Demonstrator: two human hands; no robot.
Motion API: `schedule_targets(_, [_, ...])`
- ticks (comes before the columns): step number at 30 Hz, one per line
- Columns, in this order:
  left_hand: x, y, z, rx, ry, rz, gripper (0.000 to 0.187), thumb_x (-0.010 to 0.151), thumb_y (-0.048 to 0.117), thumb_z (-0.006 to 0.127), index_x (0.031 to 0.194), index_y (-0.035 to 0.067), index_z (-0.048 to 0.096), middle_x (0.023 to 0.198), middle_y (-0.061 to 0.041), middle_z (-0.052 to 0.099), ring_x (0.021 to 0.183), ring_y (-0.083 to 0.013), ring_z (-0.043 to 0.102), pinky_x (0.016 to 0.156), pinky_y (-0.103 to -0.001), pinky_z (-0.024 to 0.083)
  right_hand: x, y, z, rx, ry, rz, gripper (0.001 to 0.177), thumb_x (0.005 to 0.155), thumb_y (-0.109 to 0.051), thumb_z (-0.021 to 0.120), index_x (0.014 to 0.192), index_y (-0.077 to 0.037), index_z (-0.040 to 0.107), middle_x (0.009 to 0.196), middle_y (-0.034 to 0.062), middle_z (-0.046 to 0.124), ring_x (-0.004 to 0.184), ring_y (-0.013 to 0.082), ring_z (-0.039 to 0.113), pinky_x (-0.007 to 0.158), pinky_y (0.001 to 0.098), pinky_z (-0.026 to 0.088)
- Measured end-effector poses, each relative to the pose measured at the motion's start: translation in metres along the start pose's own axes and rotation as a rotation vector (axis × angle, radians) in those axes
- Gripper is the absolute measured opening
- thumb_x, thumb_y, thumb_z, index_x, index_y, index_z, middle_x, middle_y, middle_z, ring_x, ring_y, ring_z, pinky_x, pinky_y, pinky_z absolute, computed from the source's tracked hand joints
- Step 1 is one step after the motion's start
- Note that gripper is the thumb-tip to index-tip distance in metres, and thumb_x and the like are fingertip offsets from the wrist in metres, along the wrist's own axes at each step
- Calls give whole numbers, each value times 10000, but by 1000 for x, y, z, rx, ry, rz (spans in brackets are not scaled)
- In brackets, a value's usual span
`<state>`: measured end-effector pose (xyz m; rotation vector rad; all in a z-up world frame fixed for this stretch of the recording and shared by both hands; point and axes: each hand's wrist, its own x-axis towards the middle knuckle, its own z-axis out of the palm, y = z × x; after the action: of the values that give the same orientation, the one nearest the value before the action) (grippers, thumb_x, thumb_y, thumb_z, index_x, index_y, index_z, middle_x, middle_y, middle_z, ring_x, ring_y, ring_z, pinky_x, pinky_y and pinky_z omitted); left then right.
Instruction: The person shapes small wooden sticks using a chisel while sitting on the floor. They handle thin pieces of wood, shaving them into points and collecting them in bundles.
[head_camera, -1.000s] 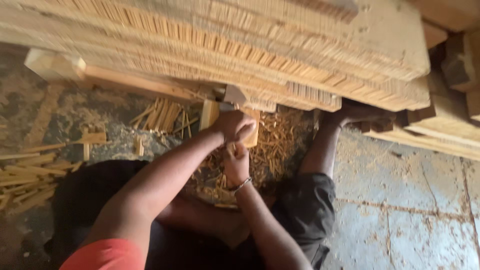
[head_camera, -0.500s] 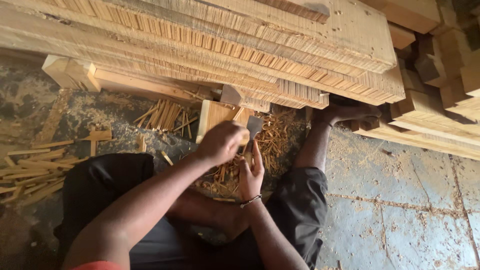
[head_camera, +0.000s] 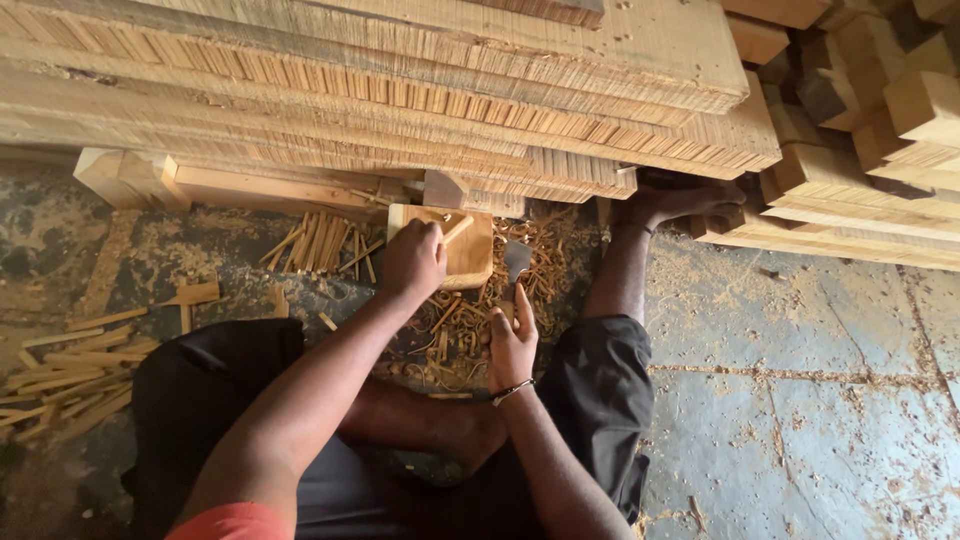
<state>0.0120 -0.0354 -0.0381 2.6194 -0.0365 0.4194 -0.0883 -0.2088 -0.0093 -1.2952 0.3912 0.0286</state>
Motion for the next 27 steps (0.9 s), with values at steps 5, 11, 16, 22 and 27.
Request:
schedule_targets(5, [-4, -23, -40, 37, -236, -325, 119, 923, 83, 690, 980, 23, 604, 818, -119, 630, 575, -199, 627, 439, -353, 539, -3, 5, 9, -71, -37, 38, 679, 964, -56, 584, 1595, -203, 380, 788, -10, 614, 518, 62, 520, 390, 214, 387])
schedule_targets(11, [-28, -36, -66, 40, 8, -210, 120, 857, 81, 722, 859, 36, 610, 773, -119, 649, 590, -218, 621, 472, -354, 503, -16, 2, 21, -395, -175, -420, 636, 958, -7, 585, 1571, -90, 436, 1024, 61, 700, 680, 78, 626, 533, 222, 526])
schedule_targets(16, [-33, -22, -42, -86, 21, -64, 106, 901, 103, 718, 886, 59, 623, 782, -115, 680, 649, -221, 650, 543, -373, 521, -26, -3, 26, -718, -194, -833, 610, 932, 27, 619, 1526, -27, 492, 1255, 168, 714, 912, 135, 721, 745, 275, 612])
schedule_targets(22, [-25, -11, -35, 13, -150, -59, 305, 906, 219, 785, 1063, 16, 619, 859, -157, 695, 623, -237, 669, 494, -374, 570, -19, -8, 29, -615, -145, -243, 642, 899, -14, 590, 1531, -80, 495, 945, 122, 747, 674, 104, 633, 573, 278, 540])
schedule_targets(27, [-32, -18, -30, -4, -37, 124, 356, 821, 152, 785, 1098, -19, 644, 969, -176, 683, 704, -222, 676, 536, -335, 588, -6, -2, 13, -563, -173, -355, 622, 900, 3, 615, 1508, -43, 489, 1080, 78, 729, 793, 65, 622, 674, 231, 546])
